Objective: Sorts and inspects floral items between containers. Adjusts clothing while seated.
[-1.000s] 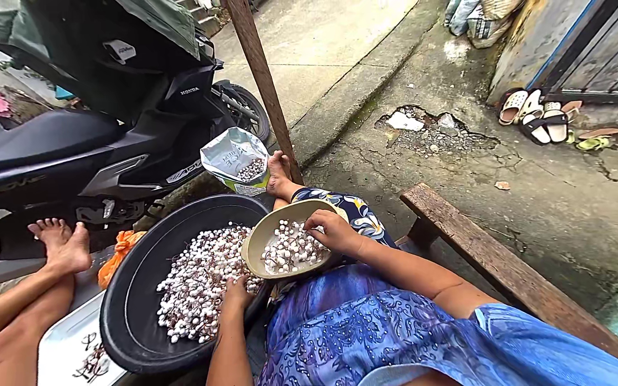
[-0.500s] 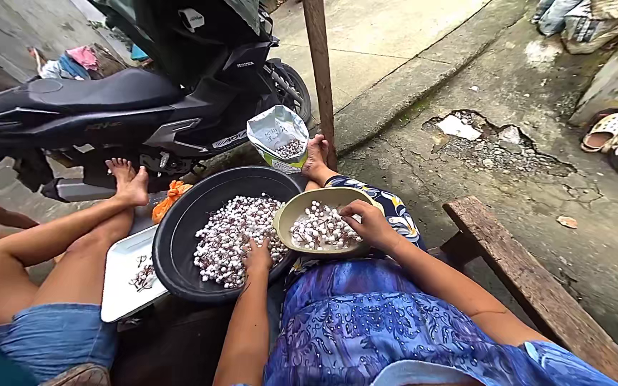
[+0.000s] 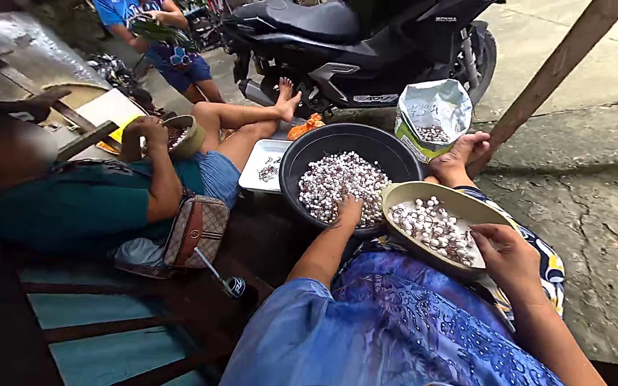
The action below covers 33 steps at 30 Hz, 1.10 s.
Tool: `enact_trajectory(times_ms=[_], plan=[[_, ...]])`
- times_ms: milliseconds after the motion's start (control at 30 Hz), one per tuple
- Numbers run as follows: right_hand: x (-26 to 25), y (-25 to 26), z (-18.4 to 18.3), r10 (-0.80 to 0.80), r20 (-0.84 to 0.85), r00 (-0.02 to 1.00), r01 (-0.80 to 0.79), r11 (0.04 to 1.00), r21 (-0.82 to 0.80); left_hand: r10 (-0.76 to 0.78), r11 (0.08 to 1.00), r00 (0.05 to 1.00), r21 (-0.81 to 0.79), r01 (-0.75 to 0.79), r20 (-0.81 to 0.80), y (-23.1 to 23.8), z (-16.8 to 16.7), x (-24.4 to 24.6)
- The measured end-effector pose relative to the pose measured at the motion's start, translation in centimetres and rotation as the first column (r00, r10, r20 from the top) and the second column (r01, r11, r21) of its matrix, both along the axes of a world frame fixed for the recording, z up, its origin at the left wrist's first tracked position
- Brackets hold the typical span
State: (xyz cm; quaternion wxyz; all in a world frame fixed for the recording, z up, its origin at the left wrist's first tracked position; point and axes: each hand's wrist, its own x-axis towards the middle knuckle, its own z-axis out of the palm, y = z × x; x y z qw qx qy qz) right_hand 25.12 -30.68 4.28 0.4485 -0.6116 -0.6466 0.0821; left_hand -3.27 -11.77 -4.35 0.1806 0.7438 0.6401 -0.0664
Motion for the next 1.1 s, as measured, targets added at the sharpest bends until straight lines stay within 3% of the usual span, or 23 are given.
enact_trajectory(times_ms=[300,600,933,1100], plan=[[0.1,0.1,0.1,0.002,0.005,1.000,-0.002,1.000,-0.003,-0.068,0.997,0.998,0.028,0.068,0.001,0.0,0.9,0.0],[0.3,-0.1,0.0,-0.003,0.002,1.000,0.003,1.000,-0.002,-0.034,0.999,0.999,-0.013,0.034,0.016,-0.3,1.1,0.1],[0.0,-0.2,-0.2,0.008,-0.010,1.000,-0.008,1.000,-0.005,0.092,0.980,0.925,0.132,-0.150,0.368,-0.5,4.5,-1.8],[-0.1,-0.1,0.0,0.004,-0.007,1.000,-0.004,1.000,-0.003,0.127,0.928,0.743,0.187,-0.324,0.657,-0.2,7.1,-2.4]])
